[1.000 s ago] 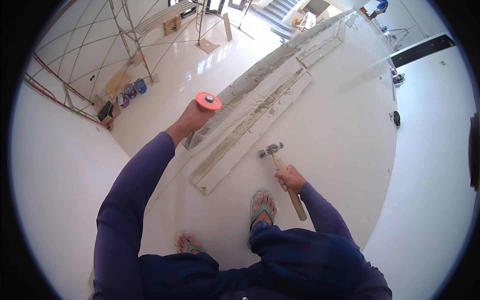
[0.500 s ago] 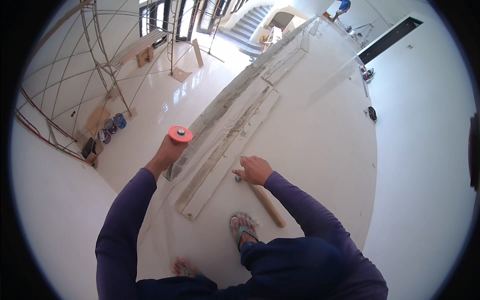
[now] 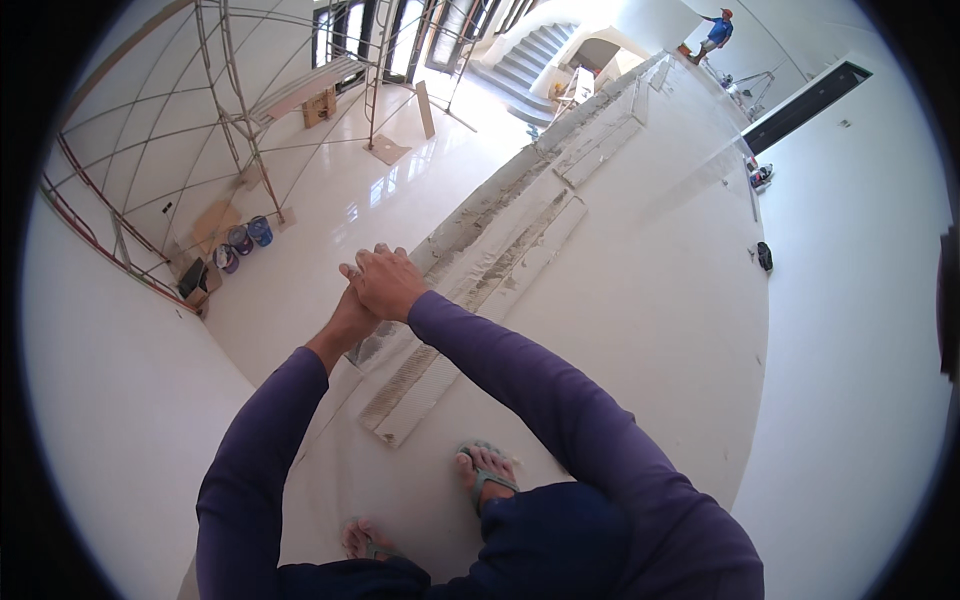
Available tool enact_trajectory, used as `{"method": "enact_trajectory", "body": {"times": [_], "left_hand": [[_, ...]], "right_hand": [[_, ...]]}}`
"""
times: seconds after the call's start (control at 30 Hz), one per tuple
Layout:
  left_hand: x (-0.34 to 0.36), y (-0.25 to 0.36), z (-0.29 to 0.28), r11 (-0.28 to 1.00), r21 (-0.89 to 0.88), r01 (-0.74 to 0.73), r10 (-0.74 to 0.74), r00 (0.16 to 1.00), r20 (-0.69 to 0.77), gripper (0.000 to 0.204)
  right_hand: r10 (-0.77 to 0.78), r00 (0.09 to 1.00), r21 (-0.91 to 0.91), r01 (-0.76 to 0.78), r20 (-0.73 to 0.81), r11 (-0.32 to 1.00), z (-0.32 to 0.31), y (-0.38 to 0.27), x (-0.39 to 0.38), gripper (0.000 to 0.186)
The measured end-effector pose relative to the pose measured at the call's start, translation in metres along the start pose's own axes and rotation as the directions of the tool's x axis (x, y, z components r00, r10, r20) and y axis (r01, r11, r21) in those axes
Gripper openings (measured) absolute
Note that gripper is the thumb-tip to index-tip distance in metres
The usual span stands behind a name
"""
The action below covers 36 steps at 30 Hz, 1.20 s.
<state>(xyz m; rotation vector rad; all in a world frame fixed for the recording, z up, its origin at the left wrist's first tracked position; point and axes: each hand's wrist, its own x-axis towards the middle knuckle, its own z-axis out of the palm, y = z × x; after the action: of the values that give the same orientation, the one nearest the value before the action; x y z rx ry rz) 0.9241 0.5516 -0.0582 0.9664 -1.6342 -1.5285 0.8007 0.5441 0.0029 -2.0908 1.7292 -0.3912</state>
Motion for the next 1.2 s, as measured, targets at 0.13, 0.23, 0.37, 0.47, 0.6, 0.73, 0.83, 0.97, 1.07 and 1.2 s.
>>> {"method": "enact_trajectory", "body": {"times": [0.13, 0.23, 0.37, 0.47, 0.6, 0.73, 0.83, 0.97, 1.07, 1.2], "left_hand": [[-0.039, 0.017, -0.025, 0.881, 0.37, 0.294, -0.288, 0.955, -0.075, 0.053], [-0.117, -0.016, -0.062, 0.728, 0.6, 0.332, -0.201, 0.94, -0.276, 0.065], [-0.214, -0.057, -0.088, 0.617, 0.654, 0.439, -0.242, 0.896, -0.373, 0.082], [-0.246, -0.064, -0.082, 0.554, 0.693, 0.461, -0.281, 0.887, -0.366, 0.095], [-0.241, -0.06, -0.067, 0.544, 0.695, 0.47, -0.304, 0.883, -0.359, 0.114], [-0.241, -0.05, -0.063, 0.5, 0.729, 0.468, -0.314, 0.882, -0.351, 0.125], [-0.235, -0.047, -0.063, 0.497, 0.739, 0.455, -0.308, 0.889, -0.34, 0.126], [-0.236, -0.049, -0.063, 0.465, 0.748, 0.474, -0.317, 0.878, -0.359, 0.126], [-0.235, -0.051, -0.062, 0.476, 0.748, 0.462, -0.297, 0.885, -0.357, 0.128], [-0.234, -0.048, -0.06, 0.484, 0.748, 0.454, -0.287, 0.89, -0.355, 0.126]], "right_hand": [[-0.189, 0.982, -0.132, 0.19, 0.022, 0.973, -0.004, 0.033, 0.007, 0.034], [-0.09, 0.996, -0.068, 0.089, -0.018, 0.994, 0.005, 0.037, 0.006, 0.026], [-0.1, 0.995, -0.022, 0.1, 0.026, 0.995, 0.002, 0.041, 0.009, 0.024], [-0.099, 0.995, 0.016, 0.1, -0.028, 0.995, 0.005, 0.034, 0.006, 0.021], [-0.111, 0.993, -0.01, 0.111, -0.03, 0.994, 0.007, 0.066, 0.009, 0.017], [-0.074, 0.997, 0.086, 0.076, -0.025, 0.993, 0.014, 0.076, 0.002, 0.019], [-0.06, 0.998, 0.107, 0.061, -0.013, 0.992, 0.02, 0.101, 0.007, 0.021], [-0.132, 0.988, 0.176, 0.145, -0.084, 0.974, 0.029, 0.107, 0.008, 0.024], [-0.117, 0.992, 0.245, 0.127, -0.054, 0.961, 0.031, 0.124, 0.012, 0.025], [-0.116, 0.993, 0.333, 0.115, -0.016, 0.936, 0.031, 0.137, 0.012, 0.031]]}}
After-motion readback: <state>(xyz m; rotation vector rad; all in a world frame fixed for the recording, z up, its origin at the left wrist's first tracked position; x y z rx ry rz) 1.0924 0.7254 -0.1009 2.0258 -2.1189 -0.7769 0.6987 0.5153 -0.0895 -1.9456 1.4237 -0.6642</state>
